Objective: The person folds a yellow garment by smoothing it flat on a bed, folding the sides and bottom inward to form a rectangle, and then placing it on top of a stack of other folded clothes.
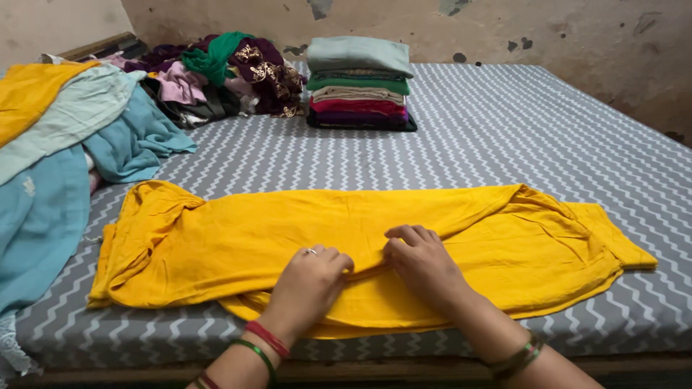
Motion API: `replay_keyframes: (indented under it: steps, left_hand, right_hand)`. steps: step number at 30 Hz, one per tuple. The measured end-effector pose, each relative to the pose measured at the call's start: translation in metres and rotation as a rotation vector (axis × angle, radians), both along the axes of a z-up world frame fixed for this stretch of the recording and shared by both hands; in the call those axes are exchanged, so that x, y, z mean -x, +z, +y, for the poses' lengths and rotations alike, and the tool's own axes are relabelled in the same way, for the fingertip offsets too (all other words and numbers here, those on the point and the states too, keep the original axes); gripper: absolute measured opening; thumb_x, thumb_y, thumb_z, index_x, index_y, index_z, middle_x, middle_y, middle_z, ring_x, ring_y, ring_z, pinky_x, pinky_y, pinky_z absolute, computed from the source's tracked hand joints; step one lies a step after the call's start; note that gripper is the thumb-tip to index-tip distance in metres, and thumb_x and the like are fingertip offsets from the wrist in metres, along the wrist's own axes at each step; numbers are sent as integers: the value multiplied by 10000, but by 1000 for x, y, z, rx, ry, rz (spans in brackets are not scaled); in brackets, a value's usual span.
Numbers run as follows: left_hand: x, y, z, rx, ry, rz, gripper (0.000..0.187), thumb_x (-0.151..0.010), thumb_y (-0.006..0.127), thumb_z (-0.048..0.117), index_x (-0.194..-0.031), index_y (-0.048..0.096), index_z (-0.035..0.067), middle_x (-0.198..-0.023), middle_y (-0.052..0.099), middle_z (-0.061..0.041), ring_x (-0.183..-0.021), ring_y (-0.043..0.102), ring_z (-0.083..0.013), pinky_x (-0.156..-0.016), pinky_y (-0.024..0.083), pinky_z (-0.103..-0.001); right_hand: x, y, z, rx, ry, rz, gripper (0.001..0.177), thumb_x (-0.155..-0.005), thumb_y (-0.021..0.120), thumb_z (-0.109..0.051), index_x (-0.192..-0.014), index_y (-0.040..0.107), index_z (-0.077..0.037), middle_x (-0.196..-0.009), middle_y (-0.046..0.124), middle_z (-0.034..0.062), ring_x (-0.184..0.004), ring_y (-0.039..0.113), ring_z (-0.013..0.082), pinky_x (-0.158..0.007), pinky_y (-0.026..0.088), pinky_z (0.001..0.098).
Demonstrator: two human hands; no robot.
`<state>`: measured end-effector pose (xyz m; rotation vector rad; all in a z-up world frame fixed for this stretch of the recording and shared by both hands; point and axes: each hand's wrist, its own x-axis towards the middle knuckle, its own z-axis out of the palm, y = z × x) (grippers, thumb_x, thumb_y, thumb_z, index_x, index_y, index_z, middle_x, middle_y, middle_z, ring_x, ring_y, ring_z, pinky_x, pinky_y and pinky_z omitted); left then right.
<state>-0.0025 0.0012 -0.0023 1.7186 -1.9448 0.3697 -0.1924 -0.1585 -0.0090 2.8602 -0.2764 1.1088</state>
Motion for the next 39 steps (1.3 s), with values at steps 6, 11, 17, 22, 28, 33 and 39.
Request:
replay_keyframes:
  steps: [6, 11, 17, 22, 28, 33, 39]
  left_hand:
    - [6, -7, 8, 37, 19, -112, 106, -825, 653, 126, -928, 654, 101, -877, 628, -88, -880, 628, -293, -773, 498, -426]
    - [2, -12, 7, 1, 5, -173, 119, -833, 604, 87, -946, 638, 99, -899, 616, -78, -905, 627, -277, -802, 514, -398]
    - [0, -13, 30, 0, -48, -95, 106, -851, 645, 166, -947, 657, 121, -913, 623, -68, -917, 614, -277, -804, 492, -424]
    - [-1, -16, 46, -40, -74, 68, 338, -873, 704, 331, -1112, 680, 94, -1107, 642, -101, -1094, 577, -315, -931, 443, -464]
    - [-4, -26, 59, -50, -66, 62, 507, -904, 681, 418, -1289, 644, 91, -1338, 600, -135, -1250, 522, -333, -1044, 373, -475]
    - [-6, -34, 60, -12, -71, 26, 505, -918, 665, 426, -1303, 636, 100, -1345, 605, -124, -1257, 531, -322, -1066, 361, -476]
    - [-6, -38, 62, 22, -73, 75, 486, -900, 694, 401, -1276, 653, 96, -1345, 606, -124, -1254, 540, -324, -1085, 357, -474]
  right_hand:
    - [11, -7, -1, -136, -39, 148, 183, -847, 709, -176, -1012, 659, -113, -1005, 668, 40, -976, 622, 267, -861, 475, 408]
    - [8, -4, 0, -16, -41, 203, 96, -863, 683, -143, -959, 680, -135, -958, 673, 25, -948, 635, 247, -871, 487, 397]
    - [27, -15, 8, -137, 67, 97, 147, -892, 694, -198, -1005, 734, -113, -1089, 723, 56, -1030, 651, 258, -896, 511, 363]
    - [37, -17, 22, -198, -6, 176, 369, -897, 695, -339, -1170, 673, -91, -1295, 652, 102, -1191, 592, 311, -996, 464, 415]
    - [44, -20, 42, -190, -93, 283, 693, -869, 689, -519, -1371, 546, -64, -1477, 497, 145, -1333, 446, 363, -1082, 342, 477]
    - [38, -14, 47, -262, -144, 263, 589, -870, 684, -501, -1281, 598, -89, -1394, 567, 116, -1283, 500, 338, -1062, 366, 469]
    - [-34, 11, 49, -301, -51, 105, 384, -945, 652, -407, -1205, 653, -124, -1264, 653, 91, -1219, 574, 332, -1040, 439, 458]
